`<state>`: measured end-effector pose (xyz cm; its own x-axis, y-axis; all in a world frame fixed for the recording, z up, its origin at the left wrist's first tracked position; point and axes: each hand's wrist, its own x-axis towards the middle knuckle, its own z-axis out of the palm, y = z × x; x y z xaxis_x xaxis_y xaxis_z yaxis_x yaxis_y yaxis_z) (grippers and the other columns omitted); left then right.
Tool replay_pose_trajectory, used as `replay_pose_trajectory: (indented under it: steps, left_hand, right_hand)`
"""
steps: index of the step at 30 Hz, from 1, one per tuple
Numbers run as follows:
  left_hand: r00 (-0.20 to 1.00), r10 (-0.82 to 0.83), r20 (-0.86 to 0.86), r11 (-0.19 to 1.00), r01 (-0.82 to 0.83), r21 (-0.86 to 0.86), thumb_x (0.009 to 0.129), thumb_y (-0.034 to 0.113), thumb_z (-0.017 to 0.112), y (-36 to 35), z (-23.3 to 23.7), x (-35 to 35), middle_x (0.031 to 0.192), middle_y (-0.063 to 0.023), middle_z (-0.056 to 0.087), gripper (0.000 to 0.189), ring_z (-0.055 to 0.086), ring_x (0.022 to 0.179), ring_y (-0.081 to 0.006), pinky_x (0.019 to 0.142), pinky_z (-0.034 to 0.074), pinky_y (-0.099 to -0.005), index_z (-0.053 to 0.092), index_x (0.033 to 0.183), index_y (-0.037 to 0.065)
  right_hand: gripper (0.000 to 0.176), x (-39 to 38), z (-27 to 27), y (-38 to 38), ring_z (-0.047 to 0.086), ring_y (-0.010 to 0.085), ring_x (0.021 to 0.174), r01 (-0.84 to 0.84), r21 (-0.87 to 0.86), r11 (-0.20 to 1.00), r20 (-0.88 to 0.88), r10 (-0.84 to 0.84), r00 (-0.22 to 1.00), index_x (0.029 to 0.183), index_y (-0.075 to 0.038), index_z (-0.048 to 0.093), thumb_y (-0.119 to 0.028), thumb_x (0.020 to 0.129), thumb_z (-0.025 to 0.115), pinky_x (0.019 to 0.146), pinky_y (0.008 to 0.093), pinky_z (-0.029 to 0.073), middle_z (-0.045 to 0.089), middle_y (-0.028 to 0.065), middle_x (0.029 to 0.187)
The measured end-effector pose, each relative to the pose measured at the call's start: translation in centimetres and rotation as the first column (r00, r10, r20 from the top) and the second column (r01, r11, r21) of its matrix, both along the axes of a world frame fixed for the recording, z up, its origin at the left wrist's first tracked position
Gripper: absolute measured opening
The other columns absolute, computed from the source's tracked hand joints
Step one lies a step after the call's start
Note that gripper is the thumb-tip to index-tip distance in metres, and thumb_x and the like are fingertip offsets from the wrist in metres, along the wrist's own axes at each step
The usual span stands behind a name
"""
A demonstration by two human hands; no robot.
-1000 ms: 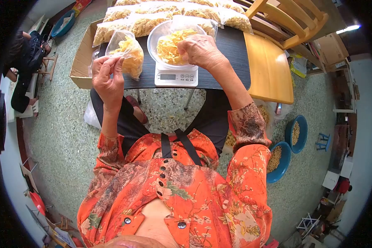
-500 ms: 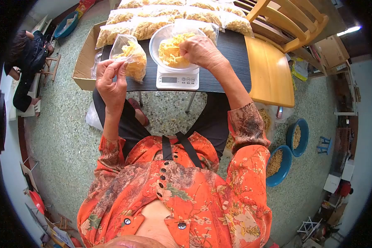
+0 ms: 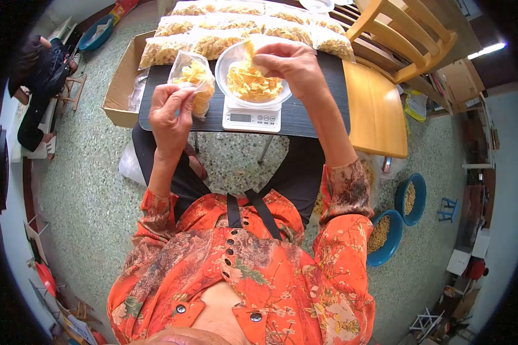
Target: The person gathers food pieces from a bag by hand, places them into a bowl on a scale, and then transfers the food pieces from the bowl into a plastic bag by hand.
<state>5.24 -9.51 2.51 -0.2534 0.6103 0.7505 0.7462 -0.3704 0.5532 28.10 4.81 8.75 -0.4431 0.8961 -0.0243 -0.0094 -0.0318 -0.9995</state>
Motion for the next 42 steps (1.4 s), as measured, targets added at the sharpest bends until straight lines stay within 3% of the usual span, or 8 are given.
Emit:
replay_pose_trajectory:
  steps: [5, 10, 15, 23, 27, 30, 35, 42]
  left_hand:
    - [1.000, -0.020, 0.003, 0.999, 0.021, -0.045, 0.081, -0.002, 0.077, -0.3, 0.1, 0.3, 0.091, -0.0093, 0.062, 0.016, 0.065, 0.081, -0.0216, 0.071, 0.054, -0.0322, 0.075, 0.097, 0.001]
    - [1.000, -0.004, -0.011, 0.999, 0.003, -0.052, 0.081, -0.004, 0.077, -0.5, -0.2, 0.1, 0.092, -0.0093, 0.062, 0.017, 0.065, 0.081, -0.0216, 0.072, 0.054, -0.0322, 0.074, 0.097, 0.000]
    - [1.000, 0.016, -0.025, 0.997, -0.014, 0.081, 0.083, -0.002, 0.075, -0.5, -0.3, -0.5, 0.091, -0.0088, 0.062, 0.014, 0.066, 0.076, -0.0236, 0.067, 0.054, -0.0345, 0.074, 0.097, 0.002]
    - [0.998, 0.047, -0.031, 0.995, -0.044, 0.088, 0.086, 0.000, 0.075, -0.6, -1.0, -0.7, 0.088, -0.0096, 0.061, 0.012, 0.063, 0.074, -0.0239, 0.064, 0.052, -0.0340, 0.072, 0.098, 0.000]
    - [0.997, 0.075, -0.011, 0.997, -0.075, 0.037, 0.085, 0.000, 0.075, -0.6, -0.6, -1.1, 0.089, -0.0102, 0.060, 0.011, 0.062, 0.077, -0.0243, 0.068, 0.052, -0.0342, 0.071, 0.096, 0.000]
    - [0.997, 0.071, 0.035, 0.997, -0.071, -0.002, 0.085, -0.001, 0.075, -0.9, -0.7, -1.3, 0.089, -0.0104, 0.061, 0.010, 0.063, 0.080, -0.0242, 0.074, 0.052, -0.0340, 0.072, 0.094, 0.001]
    - [0.994, 0.073, 0.083, 0.997, -0.074, 0.008, 0.087, -0.001, 0.076, -0.3, -1.1, -1.2, 0.092, -0.0078, 0.063, 0.010, 0.062, 0.078, -0.0133, 0.068, 0.052, -0.0253, 0.074, 0.096, -0.001]
    - [0.990, 0.086, 0.109, 0.996, -0.087, 0.001, 0.083, -0.002, 0.076, -0.2, -0.1, 0.4, 0.090, -0.0100, 0.062, 0.012, 0.064, 0.082, -0.0234, 0.075, 0.052, -0.0327, 0.073, 0.094, 0.000]
  right_hand:
    - [0.010, -6.7, 2.0, -2.7, 0.071, 0.0228, 0.071, -0.262, 0.827, 0.498, 0.397, -0.185, 0.899, 0.091, -0.004, 0.074, -0.009, 0.083, 0.075, 0.069, 0.0314, 0.056, 0.072, 0.0098, 0.081]
    - [0.018, -11.7, 1.0, -3.2, 0.068, 0.0321, 0.094, -0.523, 0.846, 0.102, 0.532, -0.203, 0.822, 0.085, -0.005, 0.068, -0.004, 0.068, 0.074, 0.081, 0.0394, 0.057, 0.067, 0.0118, 0.091]
    - [0.023, -12.0, -0.7, -3.0, 0.070, 0.0336, 0.097, -0.631, 0.672, 0.388, 0.663, 0.066, 0.746, 0.100, -0.005, 0.072, -0.017, 0.080, 0.071, 0.088, 0.0416, 0.055, 0.072, 0.0146, 0.100]
    - [0.057, -11.7, -1.9, -4.0, 0.062, 0.0389, 0.112, -0.647, 0.608, 0.460, 0.676, 0.127, 0.726, 0.125, -0.008, 0.060, -0.055, 0.105, 0.037, 0.093, 0.0477, 0.050, 0.069, 0.0192, 0.107]
    - [0.038, -10.3, -0.4, -3.5, 0.072, 0.0319, 0.089, -0.500, 0.707, 0.500, 0.475, 0.188, 0.860, 0.120, -0.006, 0.064, -0.040, 0.102, 0.057, 0.081, 0.0395, 0.056, 0.073, 0.0153, 0.099]
    - [0.018, -7.8, -0.2, -1.0, 0.073, 0.0244, 0.084, -0.138, 0.876, 0.461, 0.164, -0.017, 0.986, 0.103, -0.006, 0.072, -0.020, 0.092, 0.073, 0.076, 0.0335, 0.057, 0.075, 0.0106, 0.096]
    - [0.027, -1.5, -1.5, 1.7, 0.072, 0.0253, 0.093, -0.433, 0.722, 0.540, 0.668, -0.380, 0.640, 0.109, -0.012, 0.074, -0.027, 0.086, 0.077, 0.083, 0.0374, 0.056, 0.072, 0.0073, 0.104]
    - [0.035, -1.7, -4.8, 1.7, 0.068, 0.0311, 0.100, -0.503, 0.722, 0.476, 0.688, -0.417, 0.594, 0.114, -0.017, 0.073, -0.029, 0.082, 0.080, 0.089, 0.0434, 0.054, 0.067, 0.0069, 0.113]
